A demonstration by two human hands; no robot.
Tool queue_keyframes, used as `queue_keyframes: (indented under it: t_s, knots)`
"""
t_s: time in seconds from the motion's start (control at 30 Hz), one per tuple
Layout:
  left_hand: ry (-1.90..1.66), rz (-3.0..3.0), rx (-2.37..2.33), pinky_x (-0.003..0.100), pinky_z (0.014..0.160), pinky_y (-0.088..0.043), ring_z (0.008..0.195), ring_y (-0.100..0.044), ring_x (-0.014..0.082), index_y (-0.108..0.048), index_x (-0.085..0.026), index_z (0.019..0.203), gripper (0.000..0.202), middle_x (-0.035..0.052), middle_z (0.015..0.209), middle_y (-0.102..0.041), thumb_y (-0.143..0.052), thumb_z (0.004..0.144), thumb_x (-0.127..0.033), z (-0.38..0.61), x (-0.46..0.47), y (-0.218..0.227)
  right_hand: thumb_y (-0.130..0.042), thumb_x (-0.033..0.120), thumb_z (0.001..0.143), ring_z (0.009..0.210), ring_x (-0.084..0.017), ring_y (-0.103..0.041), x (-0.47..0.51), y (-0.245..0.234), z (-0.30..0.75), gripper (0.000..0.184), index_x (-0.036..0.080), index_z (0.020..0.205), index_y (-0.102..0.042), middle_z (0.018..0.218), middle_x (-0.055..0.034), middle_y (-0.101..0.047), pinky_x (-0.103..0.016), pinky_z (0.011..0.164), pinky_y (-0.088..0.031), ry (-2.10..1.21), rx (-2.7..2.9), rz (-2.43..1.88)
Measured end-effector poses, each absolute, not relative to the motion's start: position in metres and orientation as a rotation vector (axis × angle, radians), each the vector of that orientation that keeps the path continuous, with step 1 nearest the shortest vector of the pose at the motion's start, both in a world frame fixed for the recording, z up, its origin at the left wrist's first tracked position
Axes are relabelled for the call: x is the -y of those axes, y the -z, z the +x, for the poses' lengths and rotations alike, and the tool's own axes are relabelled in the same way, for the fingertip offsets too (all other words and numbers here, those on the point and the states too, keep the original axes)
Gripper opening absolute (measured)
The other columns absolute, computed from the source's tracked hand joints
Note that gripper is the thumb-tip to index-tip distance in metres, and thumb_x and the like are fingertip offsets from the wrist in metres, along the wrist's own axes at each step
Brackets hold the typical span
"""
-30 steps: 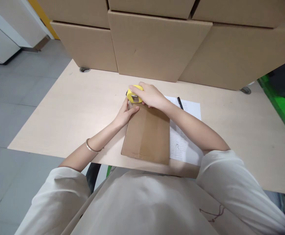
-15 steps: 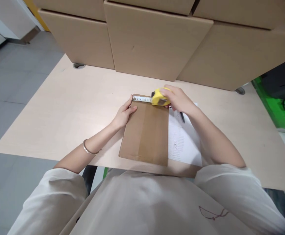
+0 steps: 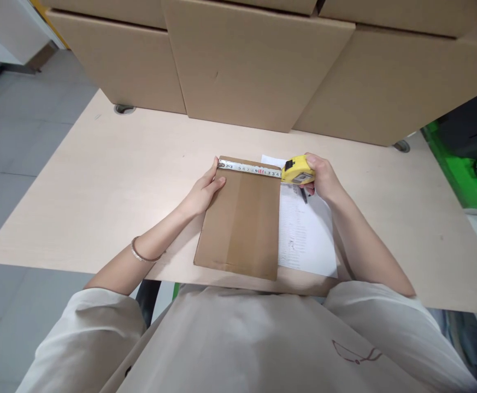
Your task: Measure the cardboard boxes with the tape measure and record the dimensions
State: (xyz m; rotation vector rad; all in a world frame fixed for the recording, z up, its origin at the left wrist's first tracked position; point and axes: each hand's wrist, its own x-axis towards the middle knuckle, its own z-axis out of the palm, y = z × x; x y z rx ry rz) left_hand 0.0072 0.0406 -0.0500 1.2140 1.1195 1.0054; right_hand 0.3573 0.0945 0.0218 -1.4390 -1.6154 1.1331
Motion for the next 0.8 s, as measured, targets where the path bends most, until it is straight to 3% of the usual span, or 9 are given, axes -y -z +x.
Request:
queue_keyframes:
  t_s: [0.23,0.47,0.8]
  knots:
    - [-1.014,1.232,-1.138,0.068,0.16,-0.016,0.195,-0.022,0.0447,-0.038,-0.033,0.197,0.103,-0.0004,0.207,-0.034,-0.076,0.105,-0.058,0.008,-0.041,0.049,-0.07,0.097,0.092,0.04,-0.016,-0.044,-0.089,-0.024,0.361,0.069,0.03,0.08,-0.059,0.056,-0.0014,-0.058,-0.03,0.036,-0.03,-1.123,1.62,-1.454]
    - [-0.994,1.2,-1.139,0.071,0.159,-0.018,0.194,-0.027,0.0466,-0.031,-0.031,0.2,0.111,0.0015,0.208,-0.032,-0.077,0.103,-0.059,0.009,-0.041,0.049,-0.07,0.1,0.088,0.042,-0.016,-0.045,-0.081,-0.025,0.355,0.072,0.03,0.08,-0.056,0.06,-0.0013,-0.057,-0.029,0.034,-0.029,-1.11,1.569,-1.456]
    - [-1.052,1.228,-1.086,0.071,0.158,-0.023,0.193,-0.03,0.0444,-0.046,-0.035,0.193,0.101,0.0017,0.203,-0.045,-0.079,0.103,-0.063,0.01,-0.044,0.056,-0.073,0.091,0.091,0.047,-0.018,-0.051,-0.085,-0.05,0.356,0.064,0.028,0.079,-0.063,0.062,-0.0037,-0.06,-0.031,0.037,-0.029,-1.116,1.652,-1.429]
